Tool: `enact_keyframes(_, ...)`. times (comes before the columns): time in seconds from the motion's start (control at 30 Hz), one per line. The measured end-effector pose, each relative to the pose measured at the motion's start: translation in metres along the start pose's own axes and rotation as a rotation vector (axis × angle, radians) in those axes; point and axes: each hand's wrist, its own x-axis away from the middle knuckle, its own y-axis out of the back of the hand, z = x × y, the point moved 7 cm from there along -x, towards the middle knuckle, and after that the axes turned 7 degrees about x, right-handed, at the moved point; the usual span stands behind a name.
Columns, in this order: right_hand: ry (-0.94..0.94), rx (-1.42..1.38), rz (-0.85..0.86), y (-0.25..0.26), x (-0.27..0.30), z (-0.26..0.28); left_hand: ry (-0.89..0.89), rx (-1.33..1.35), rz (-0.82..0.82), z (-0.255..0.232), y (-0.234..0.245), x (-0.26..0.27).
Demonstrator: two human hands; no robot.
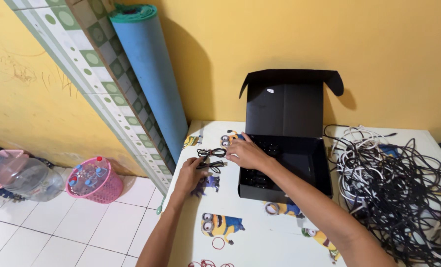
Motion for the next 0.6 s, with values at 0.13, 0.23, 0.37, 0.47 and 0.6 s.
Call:
enact_keyframes(0.13, 0.036, -0.048, -0.125, 0.008, 0.018, -0.003, 0.143, 0.072, -0.001, 0.011, -0.005, 0.000)
enact_keyframes(0.23, -0.024, -0.062, -0.061, 0.003, 0.030, -0.005, 0.132, 0.076, -0.058, 0.005, -0.006, 0.001)
enact_keyframes(0.37, -0.003, -0.075, -0.086, 0.005, 0.039, 0.004, 0.164, 0.095, -0.129, -0.004, -0.003, 0.003)
enact_keyframes(0.47, 0.001, -0.087, -0.100, 0.008, 0.046, 0.009, 0.225, 0.121, -0.157, -0.007, 0.000, 0.004)
enact_keyframes(0.6, -0.020, -0.085, -0.137, 0.010, 0.056, 0.016, 0.065, 0.086, -0.213, -0.017, 0.013, 0.011)
